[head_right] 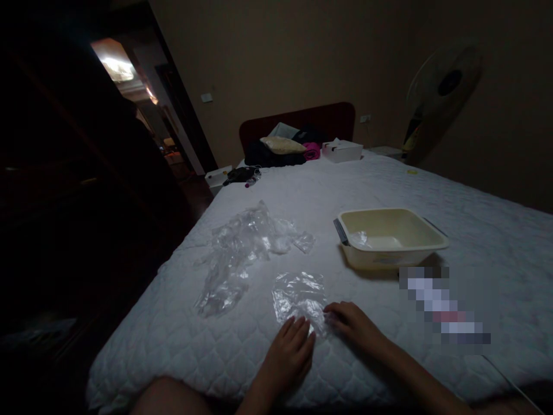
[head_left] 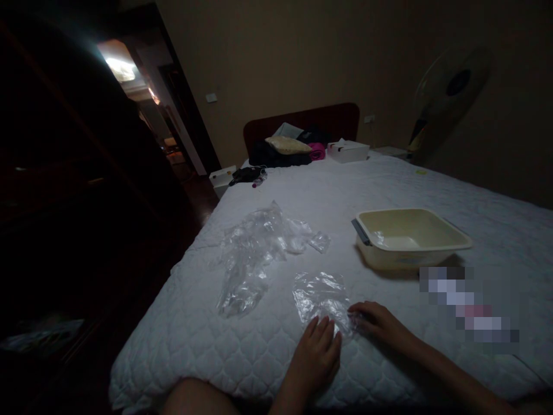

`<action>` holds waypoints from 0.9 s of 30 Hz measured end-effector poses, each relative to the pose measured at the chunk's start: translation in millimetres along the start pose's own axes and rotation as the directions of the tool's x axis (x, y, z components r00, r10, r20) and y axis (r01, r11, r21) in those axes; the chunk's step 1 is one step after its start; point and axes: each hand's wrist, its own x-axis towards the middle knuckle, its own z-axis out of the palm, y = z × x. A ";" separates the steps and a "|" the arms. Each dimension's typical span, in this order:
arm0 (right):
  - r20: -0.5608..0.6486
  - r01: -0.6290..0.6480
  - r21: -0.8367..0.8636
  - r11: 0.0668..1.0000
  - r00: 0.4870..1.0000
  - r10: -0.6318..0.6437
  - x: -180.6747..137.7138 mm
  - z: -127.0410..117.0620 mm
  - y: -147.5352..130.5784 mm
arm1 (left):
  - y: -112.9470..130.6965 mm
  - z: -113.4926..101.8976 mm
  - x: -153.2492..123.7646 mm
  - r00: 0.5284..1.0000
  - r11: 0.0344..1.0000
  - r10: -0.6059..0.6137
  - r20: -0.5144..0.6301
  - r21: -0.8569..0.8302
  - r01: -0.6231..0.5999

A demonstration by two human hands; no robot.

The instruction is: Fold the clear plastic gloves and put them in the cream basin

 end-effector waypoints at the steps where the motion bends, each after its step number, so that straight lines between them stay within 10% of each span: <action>1: -0.006 -0.021 -0.026 0.999 1.000 0.020 2.5 1.1 -2.6 | 0.0 -0.1 0.1 1.000 1.000 0.001 0.000 0.004 -0.001; 27: 0.052 0.194 -0.292 0.936 0.981 -0.188 28.0 20.0 -41.1 | 1.7 -7.1 4.5 0.993 0.990 -0.090 -0.072 -0.115 0.082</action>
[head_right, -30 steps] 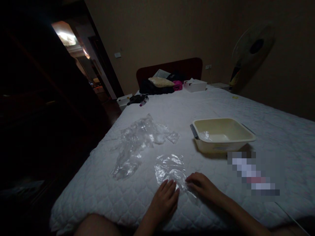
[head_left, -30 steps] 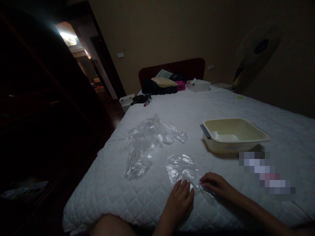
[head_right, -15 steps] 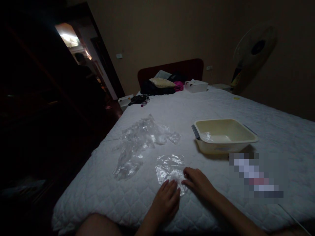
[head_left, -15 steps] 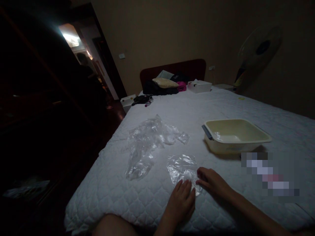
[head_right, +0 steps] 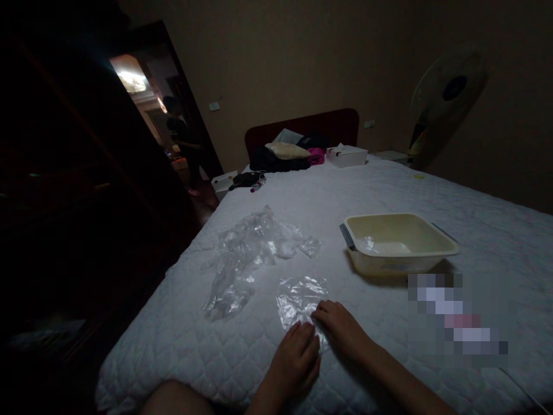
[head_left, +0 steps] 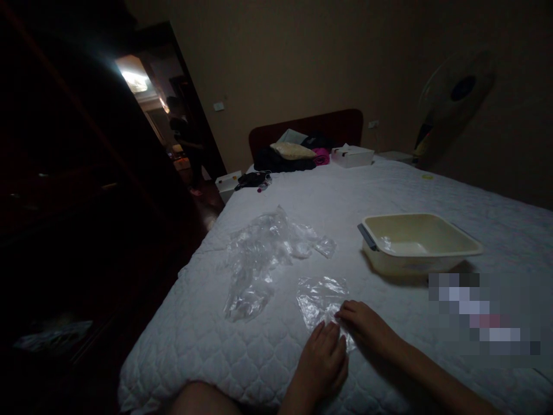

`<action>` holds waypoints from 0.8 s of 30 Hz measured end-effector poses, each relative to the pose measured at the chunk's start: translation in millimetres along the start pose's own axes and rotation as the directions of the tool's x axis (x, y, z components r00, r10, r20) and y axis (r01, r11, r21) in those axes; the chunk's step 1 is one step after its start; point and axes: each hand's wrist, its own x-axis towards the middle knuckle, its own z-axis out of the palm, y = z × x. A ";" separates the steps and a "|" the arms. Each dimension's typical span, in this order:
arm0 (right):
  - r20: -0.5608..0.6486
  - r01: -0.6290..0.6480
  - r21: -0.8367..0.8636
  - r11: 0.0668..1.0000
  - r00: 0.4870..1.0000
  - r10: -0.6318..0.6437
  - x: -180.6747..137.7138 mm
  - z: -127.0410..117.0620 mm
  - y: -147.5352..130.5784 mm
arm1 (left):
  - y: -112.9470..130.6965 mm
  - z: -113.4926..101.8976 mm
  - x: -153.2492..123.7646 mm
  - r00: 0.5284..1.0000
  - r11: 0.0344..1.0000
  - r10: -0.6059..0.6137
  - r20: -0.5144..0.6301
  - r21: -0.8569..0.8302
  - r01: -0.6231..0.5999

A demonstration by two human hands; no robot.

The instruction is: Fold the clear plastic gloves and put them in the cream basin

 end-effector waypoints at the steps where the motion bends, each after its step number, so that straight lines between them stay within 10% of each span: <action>1: 0.014 -0.006 -0.019 1.000 1.000 0.006 1.4 1.8 -2.1 | -0.1 0.9 -0.5 1.000 1.000 -0.001 -0.012 0.000 0.001; 12: 0.003 0.040 -0.038 0.998 0.999 -0.040 3.9 9.5 -2.5 | -3.4 12.4 -7.0 0.983 0.996 -0.008 -0.183 0.086 0.024; 24: -0.105 -0.019 0.044 0.999 0.994 0.024 -51.2 3.5 6.3 | -1.4 8.9 -4.5 0.992 0.993 -0.072 -0.106 0.089 0.081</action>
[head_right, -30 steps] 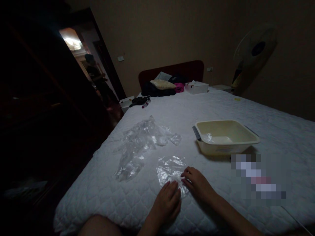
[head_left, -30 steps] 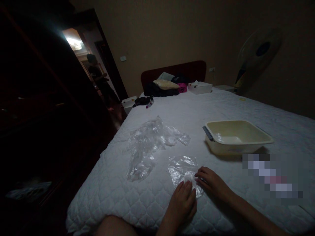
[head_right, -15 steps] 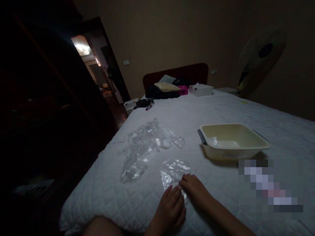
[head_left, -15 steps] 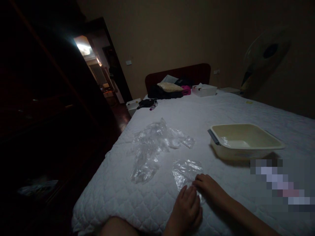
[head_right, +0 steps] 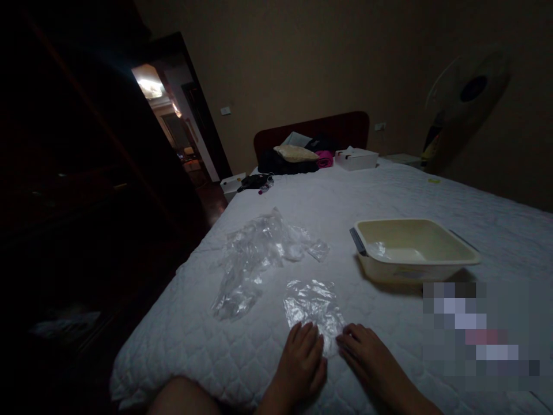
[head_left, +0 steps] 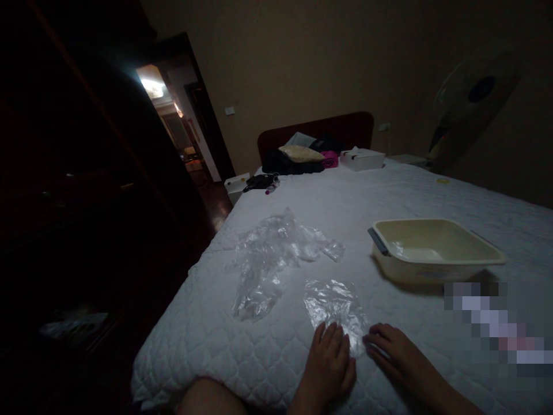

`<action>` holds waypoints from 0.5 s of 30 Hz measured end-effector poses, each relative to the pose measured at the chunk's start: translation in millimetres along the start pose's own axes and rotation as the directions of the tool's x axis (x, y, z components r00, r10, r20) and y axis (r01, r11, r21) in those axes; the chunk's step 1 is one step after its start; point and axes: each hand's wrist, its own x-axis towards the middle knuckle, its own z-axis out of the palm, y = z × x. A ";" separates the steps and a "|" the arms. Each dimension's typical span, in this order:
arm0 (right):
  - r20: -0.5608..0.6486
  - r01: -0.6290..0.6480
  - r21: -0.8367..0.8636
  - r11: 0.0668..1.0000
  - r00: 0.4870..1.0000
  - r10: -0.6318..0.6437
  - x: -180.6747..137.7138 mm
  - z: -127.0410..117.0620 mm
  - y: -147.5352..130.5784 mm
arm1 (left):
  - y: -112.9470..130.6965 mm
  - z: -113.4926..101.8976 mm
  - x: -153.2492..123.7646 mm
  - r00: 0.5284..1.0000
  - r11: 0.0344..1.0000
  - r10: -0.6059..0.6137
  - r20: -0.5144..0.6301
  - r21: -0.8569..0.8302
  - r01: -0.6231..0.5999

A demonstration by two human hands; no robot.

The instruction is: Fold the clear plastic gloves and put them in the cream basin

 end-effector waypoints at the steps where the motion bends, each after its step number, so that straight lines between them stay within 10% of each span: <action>1: 0.005 0.000 0.010 1.000 1.000 0.000 -2.9 0.3 0.9 | 0.3 -1.9 0.2 1.000 1.000 0.009 0.002 0.003 -0.009; 7: -0.088 -0.081 0.102 0.992 0.992 0.090 7.0 -3.7 12.0 | -5.0 -19.8 5.4 0.992 0.997 0.082 -0.090 0.016 -0.081; 10: -0.144 -0.177 0.097 0.979 0.971 0.190 25.7 -5.6 18.3 | -21.9 -26.6 15.5 0.969 0.987 -0.158 -0.188 0.014 0.163; 15: -0.164 -0.292 0.045 0.955 0.941 0.295 56.6 -0.4 24.7 | -61.9 -24.8 39.5 0.799 0.804 -0.593 -0.099 -0.022 0.594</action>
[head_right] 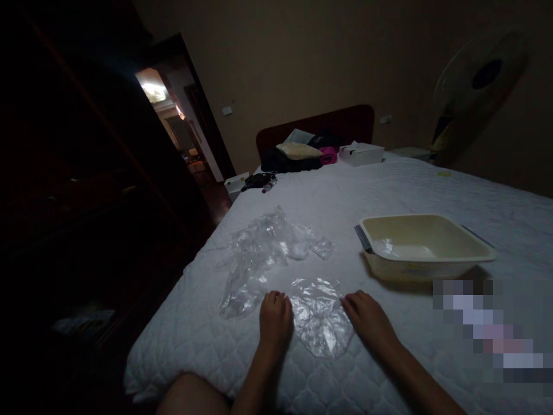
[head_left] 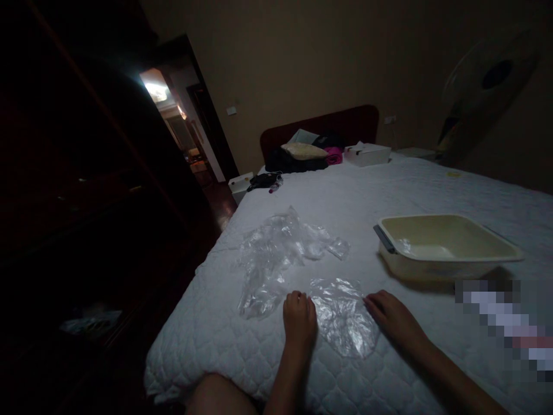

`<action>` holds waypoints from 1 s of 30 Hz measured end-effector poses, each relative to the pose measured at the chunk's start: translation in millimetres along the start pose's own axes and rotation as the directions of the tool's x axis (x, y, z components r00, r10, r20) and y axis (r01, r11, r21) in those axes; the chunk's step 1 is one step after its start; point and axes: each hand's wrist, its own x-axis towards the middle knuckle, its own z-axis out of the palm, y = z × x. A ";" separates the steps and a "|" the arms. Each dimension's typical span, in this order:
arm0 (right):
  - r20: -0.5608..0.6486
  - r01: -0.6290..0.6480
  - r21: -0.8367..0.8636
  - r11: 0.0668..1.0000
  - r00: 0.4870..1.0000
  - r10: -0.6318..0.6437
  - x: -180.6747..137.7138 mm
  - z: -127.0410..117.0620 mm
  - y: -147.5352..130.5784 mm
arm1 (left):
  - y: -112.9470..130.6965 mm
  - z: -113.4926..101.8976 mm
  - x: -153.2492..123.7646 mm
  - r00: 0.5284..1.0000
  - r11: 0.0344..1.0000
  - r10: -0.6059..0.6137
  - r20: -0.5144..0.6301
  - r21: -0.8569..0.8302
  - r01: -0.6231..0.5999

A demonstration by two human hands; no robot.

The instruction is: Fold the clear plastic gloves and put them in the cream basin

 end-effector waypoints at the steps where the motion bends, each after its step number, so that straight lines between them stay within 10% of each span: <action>1: 0.001 -0.004 0.006 1.000 1.000 0.004 3.9 2.4 -0.4 | -2.7 2.8 6.2 0.998 0.998 -0.058 0.031 -0.018 0.058; 11: 0.094 -0.210 0.415 0.885 0.978 0.188 13.5 27.6 18.6 | -16.7 19.1 11.6 0.964 0.943 -0.236 0.123 -0.212 0.257; 30: -0.002 -0.153 0.558 0.815 0.983 0.186 13.3 23.0 21.5 | -24.5 19.6 4.1 0.958 0.856 -0.209 0.195 -0.438 0.275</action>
